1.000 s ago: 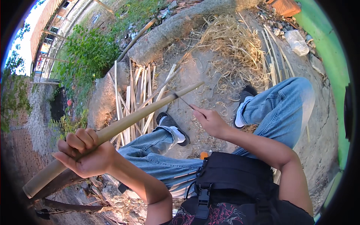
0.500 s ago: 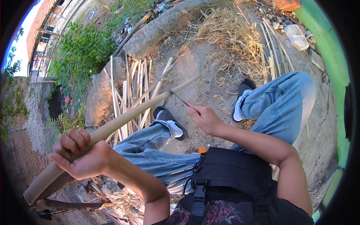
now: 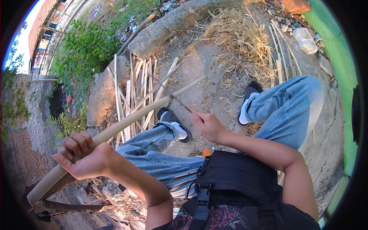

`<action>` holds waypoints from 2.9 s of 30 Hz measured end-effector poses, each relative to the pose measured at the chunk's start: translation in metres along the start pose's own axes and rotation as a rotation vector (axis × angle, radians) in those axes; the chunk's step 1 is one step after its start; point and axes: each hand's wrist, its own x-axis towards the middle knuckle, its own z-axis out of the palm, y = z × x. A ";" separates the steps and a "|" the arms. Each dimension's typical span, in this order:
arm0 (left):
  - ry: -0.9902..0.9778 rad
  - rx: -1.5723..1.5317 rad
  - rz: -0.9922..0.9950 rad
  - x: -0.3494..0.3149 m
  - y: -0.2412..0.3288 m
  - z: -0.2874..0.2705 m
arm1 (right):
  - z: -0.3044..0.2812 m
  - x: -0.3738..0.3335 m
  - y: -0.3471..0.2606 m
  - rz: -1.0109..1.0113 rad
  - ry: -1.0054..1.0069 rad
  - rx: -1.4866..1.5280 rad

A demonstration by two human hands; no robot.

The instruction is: The person scrapes and shaves long bamboo strips using a large blade, handling the strips individually and removing thin shavings to refine the material.

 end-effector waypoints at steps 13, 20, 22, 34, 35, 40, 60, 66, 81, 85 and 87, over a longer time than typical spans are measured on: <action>0.157 0.029 -0.004 0.003 -0.003 0.013 | 0.017 0.002 0.010 0.086 0.069 0.025; 0.263 -0.001 0.032 0.006 -0.007 0.021 | -0.004 0.002 0.049 0.442 0.149 -0.050; 0.222 -0.077 0.087 0.008 -0.011 0.017 | -0.003 0.007 0.048 0.428 0.146 -0.007; 0.038 -0.047 0.007 0.008 -0.015 0.013 | 0.005 0.015 -0.023 0.098 -0.029 0.052; 0.054 -0.036 0.026 0.008 -0.015 0.014 | 0.006 0.012 -0.024 -0.017 -0.034 0.058; 0.157 0.046 0.042 0.010 -0.022 0.011 | -0.002 0.013 0.012 0.291 0.034 -0.047; -0.150 -0.175 -0.207 0.063 -0.021 -0.050 | -0.029 0.000 0.142 0.613 0.186 -0.345; -0.341 -0.343 -0.258 0.065 -0.023 -0.065 | -0.015 0.012 0.066 0.423 -0.025 -0.304; -0.233 -0.324 -0.181 0.060 -0.029 -0.062 | -0.003 -0.003 0.005 0.011 -0.187 -0.132; -0.116 -0.226 -0.088 0.061 -0.034 -0.066 | -0.006 0.002 0.040 0.428 -0.091 -0.092; -0.071 -0.234 -0.093 0.062 -0.036 -0.062 | -0.005 0.003 0.049 0.418 -0.048 -0.043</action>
